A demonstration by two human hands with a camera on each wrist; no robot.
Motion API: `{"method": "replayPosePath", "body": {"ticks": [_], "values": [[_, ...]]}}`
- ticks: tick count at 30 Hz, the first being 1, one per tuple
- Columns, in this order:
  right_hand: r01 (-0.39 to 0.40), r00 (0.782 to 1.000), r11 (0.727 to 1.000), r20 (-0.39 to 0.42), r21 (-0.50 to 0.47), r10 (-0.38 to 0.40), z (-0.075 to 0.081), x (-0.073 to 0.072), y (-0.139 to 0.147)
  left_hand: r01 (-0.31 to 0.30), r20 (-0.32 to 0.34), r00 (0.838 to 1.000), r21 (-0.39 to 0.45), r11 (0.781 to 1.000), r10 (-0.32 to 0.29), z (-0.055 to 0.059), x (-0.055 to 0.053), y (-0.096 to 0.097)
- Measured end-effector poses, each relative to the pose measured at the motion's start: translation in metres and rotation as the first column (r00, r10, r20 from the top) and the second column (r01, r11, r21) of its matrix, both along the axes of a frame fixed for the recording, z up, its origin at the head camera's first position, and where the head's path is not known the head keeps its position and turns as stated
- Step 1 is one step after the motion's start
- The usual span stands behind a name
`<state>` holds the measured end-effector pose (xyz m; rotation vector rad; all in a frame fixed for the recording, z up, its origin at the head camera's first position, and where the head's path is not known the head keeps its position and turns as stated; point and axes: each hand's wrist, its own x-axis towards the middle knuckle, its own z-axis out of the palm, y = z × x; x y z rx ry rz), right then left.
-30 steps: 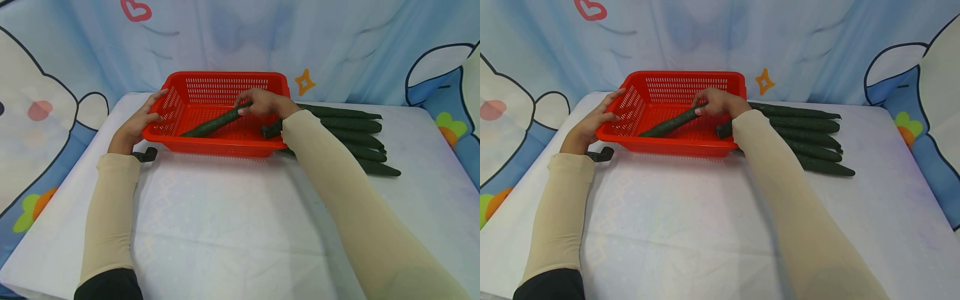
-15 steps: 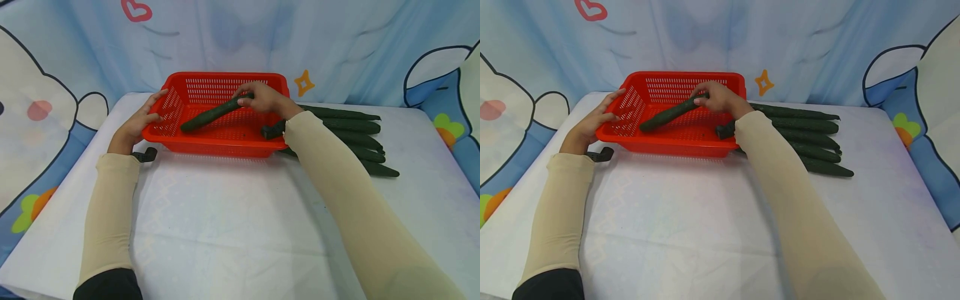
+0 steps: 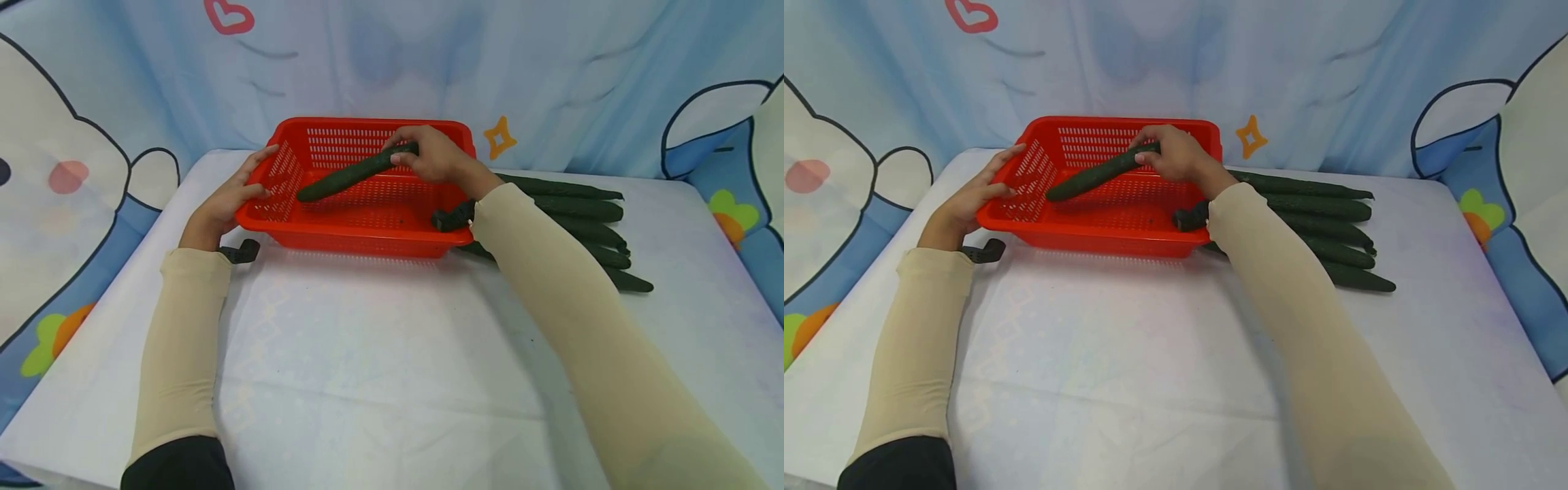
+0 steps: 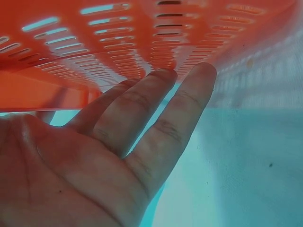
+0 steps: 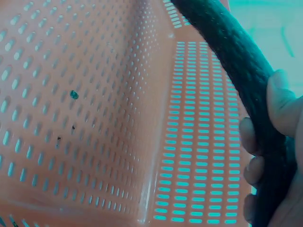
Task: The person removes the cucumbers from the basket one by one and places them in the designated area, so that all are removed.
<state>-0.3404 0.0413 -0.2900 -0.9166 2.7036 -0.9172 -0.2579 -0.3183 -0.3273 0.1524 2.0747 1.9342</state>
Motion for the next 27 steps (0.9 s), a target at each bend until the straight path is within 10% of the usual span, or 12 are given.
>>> {"method": "replayPosePath", "body": {"ticks": [27], "values": [[0.212, 0.977, 0.975, 0.009, -0.072, -0.212, 0.048, 0.036, 0.018, -0.016, 0.005, 1.000, -0.011, 1.000, 0.017, 0.001, -0.002, 0.003]]}}
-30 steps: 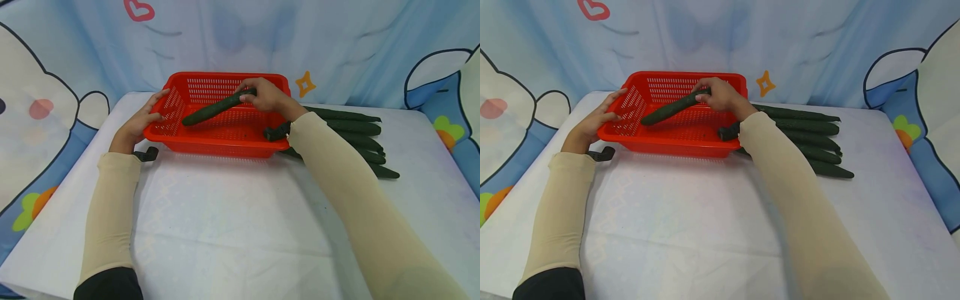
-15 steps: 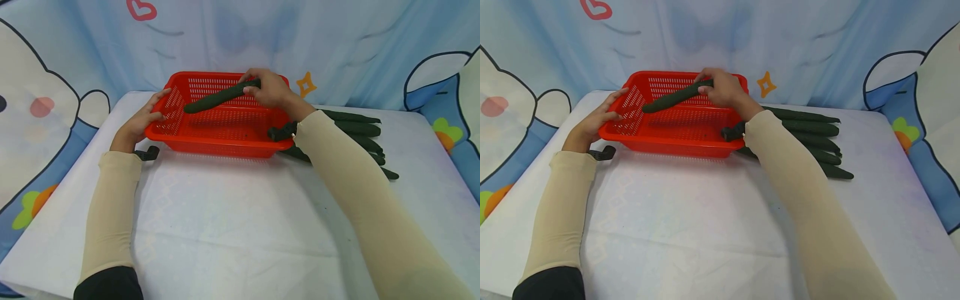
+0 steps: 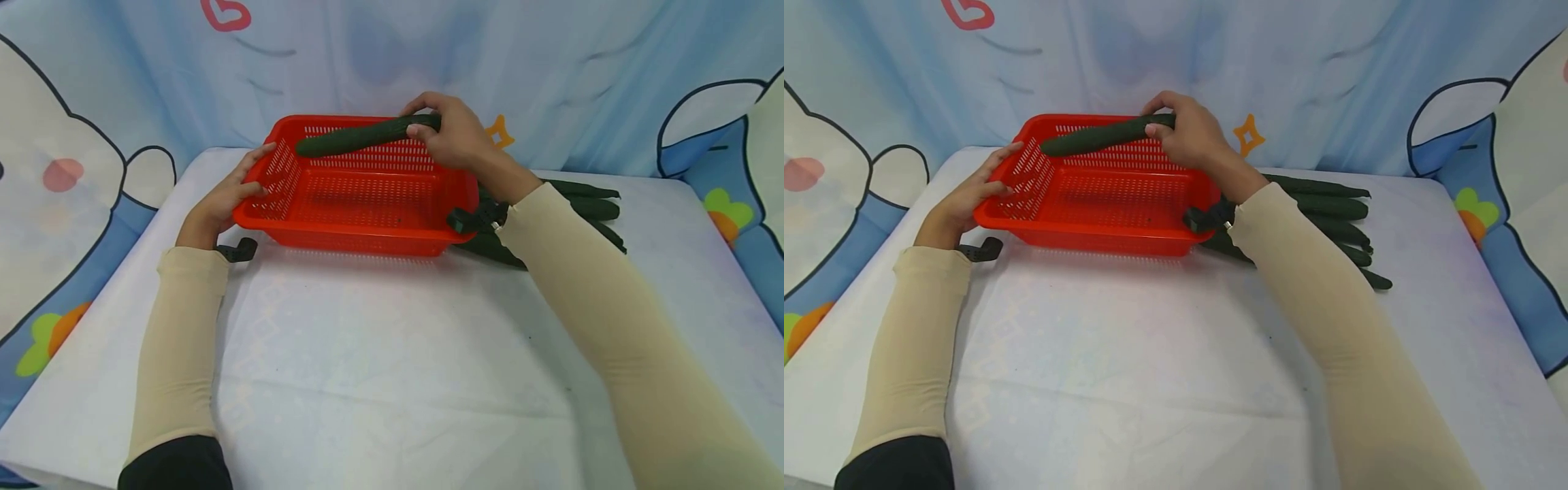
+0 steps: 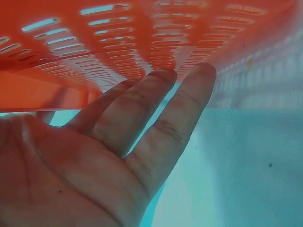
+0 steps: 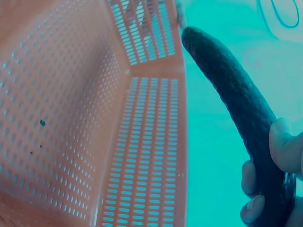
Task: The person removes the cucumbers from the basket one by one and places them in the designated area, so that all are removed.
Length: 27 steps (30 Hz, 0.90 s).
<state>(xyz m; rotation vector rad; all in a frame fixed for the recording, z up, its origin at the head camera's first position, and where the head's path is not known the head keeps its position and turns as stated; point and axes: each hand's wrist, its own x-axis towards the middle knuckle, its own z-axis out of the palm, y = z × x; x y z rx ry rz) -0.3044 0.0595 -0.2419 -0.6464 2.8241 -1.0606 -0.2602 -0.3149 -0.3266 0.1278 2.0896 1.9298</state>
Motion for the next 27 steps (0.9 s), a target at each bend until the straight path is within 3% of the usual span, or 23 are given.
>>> {"method": "replayPosePath", "body": {"ticks": [15, 27], "values": [[0.035, 0.996, 0.996, -0.084, -0.079, -0.041, -0.001, 0.045, 0.030, 0.005, -0.002, 1.000, 0.003, 1.000, -0.005, 0.001, 0.000, -0.001], [0.038, 0.980, 0.992, -0.189, -0.117, -0.060, -0.015, 0.085, 0.058, 0.019, -0.008, 1.000, 0.006, 1.000, -0.019, 0.002, 0.003, -0.002]]}}
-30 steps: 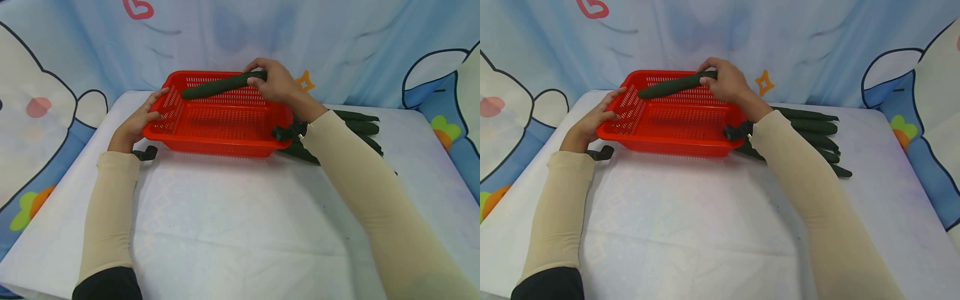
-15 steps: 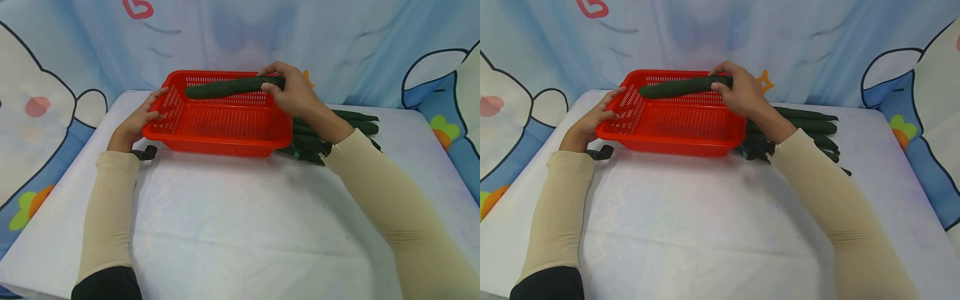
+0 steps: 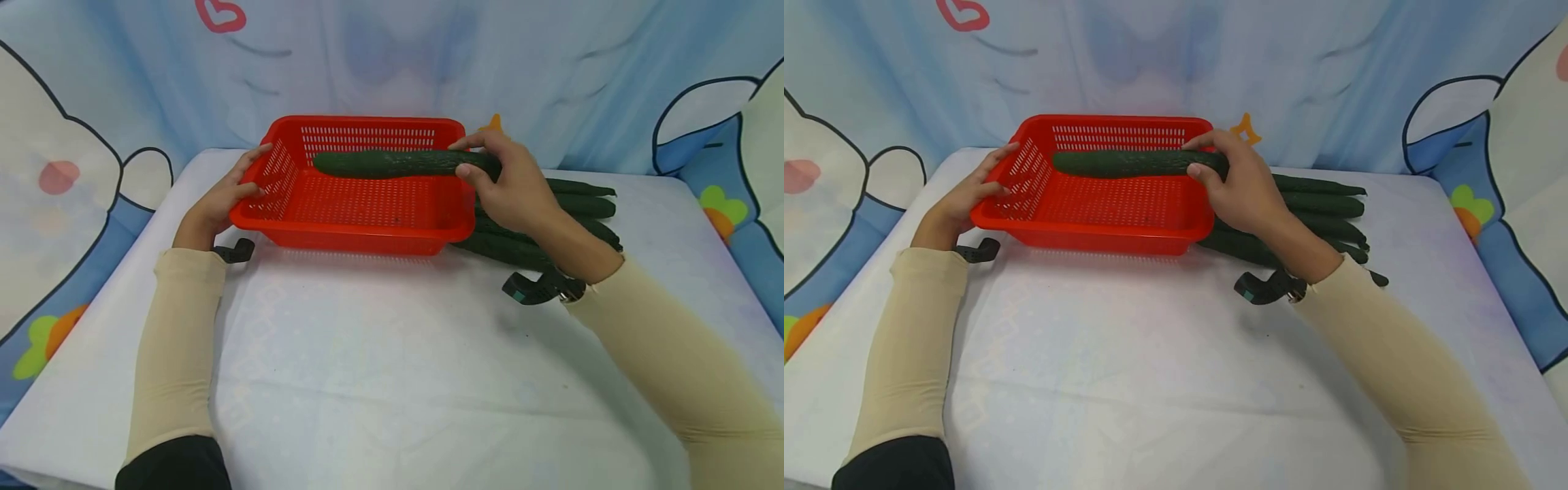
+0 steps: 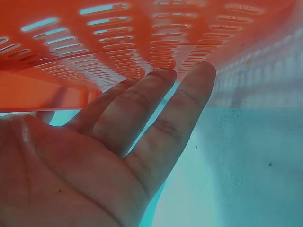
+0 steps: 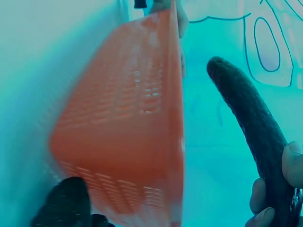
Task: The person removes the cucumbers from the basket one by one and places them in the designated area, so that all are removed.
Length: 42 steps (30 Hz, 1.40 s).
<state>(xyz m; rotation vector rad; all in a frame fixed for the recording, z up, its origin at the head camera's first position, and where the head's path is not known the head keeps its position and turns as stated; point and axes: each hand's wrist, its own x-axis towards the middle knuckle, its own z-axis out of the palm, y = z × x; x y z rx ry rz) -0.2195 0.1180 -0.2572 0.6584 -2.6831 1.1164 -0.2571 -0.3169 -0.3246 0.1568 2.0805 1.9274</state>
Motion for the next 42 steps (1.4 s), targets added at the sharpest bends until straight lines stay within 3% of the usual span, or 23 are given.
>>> {"method": "replayPosePath", "body": {"ticks": [12, 19, 30, 39, 42], "values": [[0.018, 1.000, 1.000, 0.002, -0.020, -0.018, -0.021, 0.035, 0.027, -0.013, -0.005, 1.000, -0.055, 0.998, 0.013, 0.000, 0.001, -0.003], [0.020, 1.000, 1.000, -0.019, -0.006, -0.020, -0.036, 0.052, 0.042, -0.004, 0.007, 1.000, 0.007, 1.000, 0.004, -0.001, 0.002, -0.005], [0.047, 0.999, 0.999, -0.014, 0.008, -0.047, -0.052, 0.081, 0.070, -0.003, 0.015, 1.000, 0.028, 1.000, 0.003, -0.001, 0.000, -0.004], [0.067, 0.997, 0.995, 0.026, 0.077, -0.069, -0.067, 0.098, 0.107, 0.008, 0.006, 1.000, 0.015, 1.000, -0.008, -0.002, -0.001, -0.004], [0.084, 0.992, 0.992, 0.083, 0.093, -0.092, -0.068, 0.098, 0.118, 0.000, 0.008, 1.000, 0.008, 1.000, -0.001, -0.002, -0.001, -0.005]]}}
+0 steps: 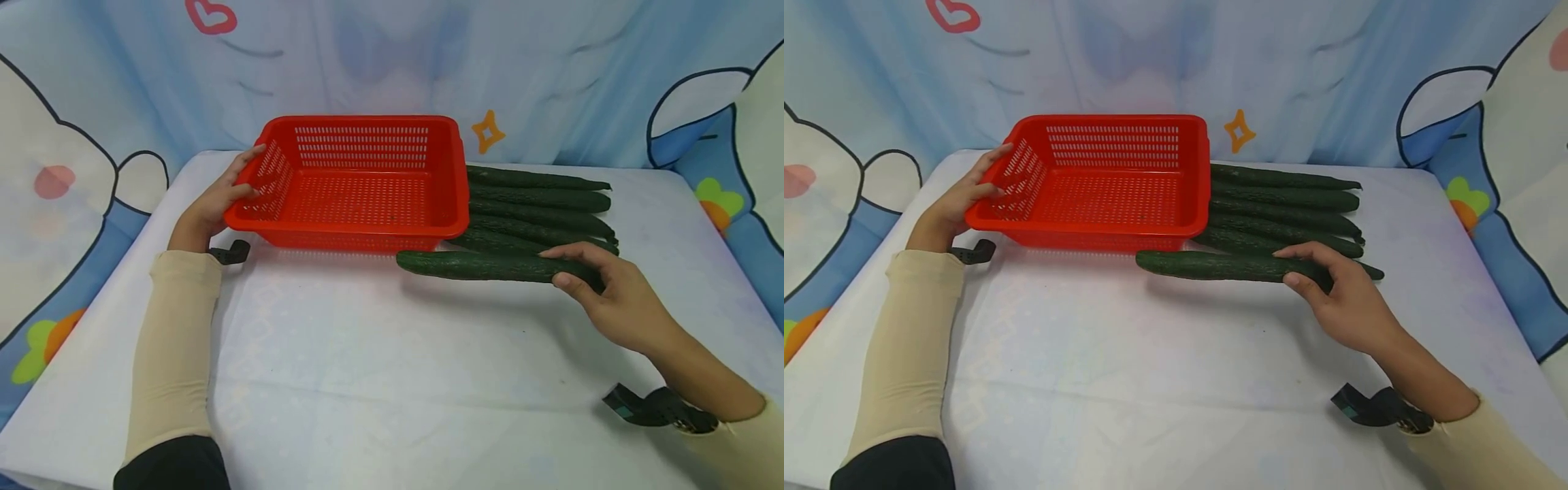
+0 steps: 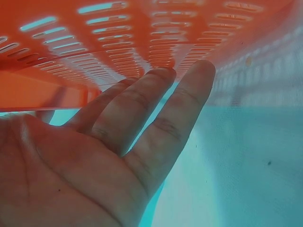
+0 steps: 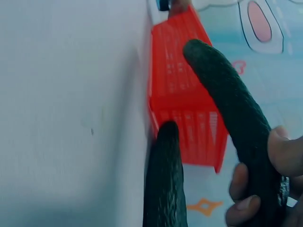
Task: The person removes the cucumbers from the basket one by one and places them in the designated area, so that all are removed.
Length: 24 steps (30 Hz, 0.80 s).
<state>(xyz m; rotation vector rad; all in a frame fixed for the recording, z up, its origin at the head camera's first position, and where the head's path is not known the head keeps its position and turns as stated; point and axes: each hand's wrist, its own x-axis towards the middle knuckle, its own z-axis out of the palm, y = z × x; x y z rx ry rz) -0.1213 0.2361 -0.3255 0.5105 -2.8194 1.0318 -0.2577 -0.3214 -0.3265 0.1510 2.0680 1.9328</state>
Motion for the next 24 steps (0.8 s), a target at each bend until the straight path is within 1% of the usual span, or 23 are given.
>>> {"method": "replayPosePath", "body": {"ticks": [3, 6, 13, 19, 24], "values": [[0.018, 0.998, 1.000, 0.068, 0.003, -0.018, 0.001, -0.002, 0.008, -0.007, 0.006, 1.000, -0.001, 1.000, 0.007, 0.000, -0.001, 0.000], [0.029, 0.994, 0.999, 0.106, 0.017, -0.031, 0.001, -0.004, 0.014, -0.005, 0.009, 1.000, 0.002, 1.000, 0.005, -0.001, -0.002, 0.000], [0.054, 0.995, 0.989, 0.077, 0.138, -0.065, -0.002, -0.008, 0.029, 0.002, 0.004, 1.000, 0.011, 1.000, -0.002, -0.003, -0.003, 0.000], [0.082, 0.992, 0.986, 0.082, 0.148, -0.095, -0.004, -0.010, 0.035, 0.006, 0.003, 1.000, 0.015, 1.000, -0.006, -0.004, -0.003, -0.001], [0.076, 0.993, 0.987, 0.084, 0.141, -0.088, -0.008, -0.013, 0.037, 0.004, 0.000, 1.000, 0.006, 1.000, -0.004, -0.003, -0.003, -0.001]]}}
